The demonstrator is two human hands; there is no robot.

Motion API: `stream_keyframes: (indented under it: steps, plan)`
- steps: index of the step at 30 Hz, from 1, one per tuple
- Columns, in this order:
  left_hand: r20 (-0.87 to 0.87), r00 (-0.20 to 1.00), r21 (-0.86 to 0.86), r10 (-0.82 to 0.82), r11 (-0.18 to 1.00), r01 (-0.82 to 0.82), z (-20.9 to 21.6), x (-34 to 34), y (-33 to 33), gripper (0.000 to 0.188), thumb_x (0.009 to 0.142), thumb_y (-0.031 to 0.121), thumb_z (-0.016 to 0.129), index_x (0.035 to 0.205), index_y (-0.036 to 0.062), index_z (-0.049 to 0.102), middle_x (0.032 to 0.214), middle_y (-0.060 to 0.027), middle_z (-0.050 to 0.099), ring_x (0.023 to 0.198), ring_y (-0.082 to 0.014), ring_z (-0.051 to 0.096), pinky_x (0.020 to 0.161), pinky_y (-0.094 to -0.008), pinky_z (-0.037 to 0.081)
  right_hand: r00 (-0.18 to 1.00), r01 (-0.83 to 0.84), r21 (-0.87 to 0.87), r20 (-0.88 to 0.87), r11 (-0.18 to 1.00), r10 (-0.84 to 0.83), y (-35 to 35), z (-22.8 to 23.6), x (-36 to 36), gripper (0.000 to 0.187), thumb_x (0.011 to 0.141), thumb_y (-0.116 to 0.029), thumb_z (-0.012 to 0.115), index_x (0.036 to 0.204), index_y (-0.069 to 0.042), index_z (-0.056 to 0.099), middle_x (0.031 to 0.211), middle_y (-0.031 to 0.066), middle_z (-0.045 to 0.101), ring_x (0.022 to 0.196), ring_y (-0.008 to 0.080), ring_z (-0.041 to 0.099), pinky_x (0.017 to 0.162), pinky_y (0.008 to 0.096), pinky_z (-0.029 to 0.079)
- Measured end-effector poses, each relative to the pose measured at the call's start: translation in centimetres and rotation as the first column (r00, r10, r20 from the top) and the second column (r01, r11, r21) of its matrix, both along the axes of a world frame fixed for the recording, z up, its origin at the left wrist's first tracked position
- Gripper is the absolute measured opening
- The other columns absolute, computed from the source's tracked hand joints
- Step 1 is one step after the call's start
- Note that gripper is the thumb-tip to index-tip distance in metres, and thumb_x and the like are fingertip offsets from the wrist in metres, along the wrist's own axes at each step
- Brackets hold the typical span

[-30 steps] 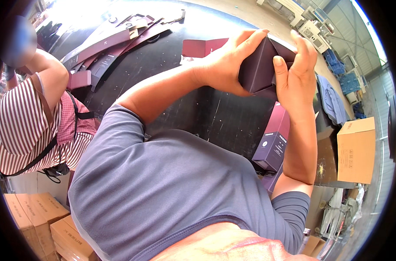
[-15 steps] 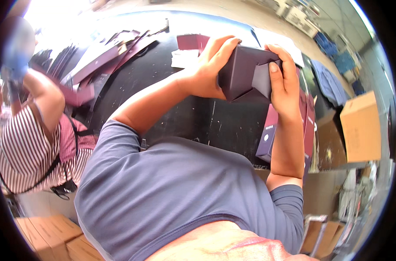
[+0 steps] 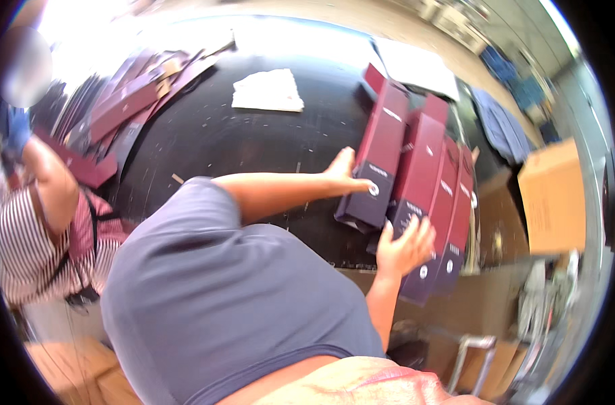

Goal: The person folds flat maroon cardboard sheets into rectangular boxes by hand, aligning edges and creasing flaps. The person stacks the completed boxes on a nearby table.

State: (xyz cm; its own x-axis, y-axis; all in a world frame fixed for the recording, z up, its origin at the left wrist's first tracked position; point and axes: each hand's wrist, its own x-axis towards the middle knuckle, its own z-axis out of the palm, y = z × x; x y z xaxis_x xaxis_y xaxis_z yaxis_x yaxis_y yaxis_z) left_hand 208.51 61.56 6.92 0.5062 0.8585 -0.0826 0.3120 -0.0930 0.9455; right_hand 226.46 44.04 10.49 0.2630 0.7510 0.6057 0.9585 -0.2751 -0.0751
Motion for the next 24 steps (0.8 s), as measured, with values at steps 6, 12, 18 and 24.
stream_keyframes:
  steps: [6, 12, 18, 24]
  plan:
    - [0.111, 0.986, 0.044, -0.126, 0.992, 0.122, -3.5, 13.6, 1.8, 0.116, 0.071, 0.035, 0.083, 0.154, -0.0044, 0.014, 0.160, -0.0245, 0.018, 0.150, -0.0338, 0.018, 0.121, -0.0388, 0.021, 0.955, 0.298, -0.203, 0.078, 0.933, -0.288, -1.5, -5.6, 8.8, 0.067, 0.092, -0.054, 0.059, 0.140, -0.007, 0.052, 0.144, 0.0169, 0.051, 0.132, 0.0422, 0.046, 0.105, 0.0610, 0.035]
    - [-0.203, 0.794, 0.118, -0.573, 0.791, 0.601, -0.1, 16.5, 6.6, 0.070, 0.079, 0.040, 0.073, 0.138, 0.0063, 0.054, 0.127, -0.0200, 0.063, 0.122, -0.0334, 0.057, 0.098, -0.0448, 0.047, 0.945, 0.314, -0.056, 0.111, 0.948, -0.307, 3.2, -4.3, 23.9, 0.058, 0.093, -0.046, 0.062, 0.132, -0.005, 0.058, 0.136, 0.0168, 0.058, 0.125, 0.0353, 0.055, 0.101, 0.0513, 0.042]
    - [-0.376, 0.922, 0.726, 0.091, 0.647, 0.233, 2.9, -9.5, 8.2, 0.047, 0.077, 0.023, 0.073, 0.123, 0.0129, 0.065, 0.132, -0.0057, 0.062, 0.125, -0.0270, 0.055, 0.103, -0.0407, 0.046, 0.984, -0.179, 0.234, 0.061, 0.956, 0.170, 7.7, -4.0, 14.6, 0.049, 0.096, -0.032, 0.064, 0.126, 0.005, 0.056, 0.128, 0.0240, 0.058, 0.120, 0.0397, 0.056, 0.104, 0.0497, 0.042]
    - [-0.524, -0.143, 0.835, 0.840, 0.473, -0.280, 2.1, -45.5, 11.1, 0.041, 0.093, 0.018, 0.048, 0.133, 0.0135, 0.051, 0.143, -0.0082, 0.051, 0.134, -0.0273, 0.045, 0.105, -0.0484, 0.038, 0.798, -0.560, -0.037, -0.291, 0.828, 0.527, 8.7, -9.1, -4.6, 0.054, 0.094, -0.034, 0.061, 0.134, 0.002, 0.051, 0.143, 0.0253, 0.045, 0.132, 0.0431, 0.043, 0.111, 0.0530, 0.033]
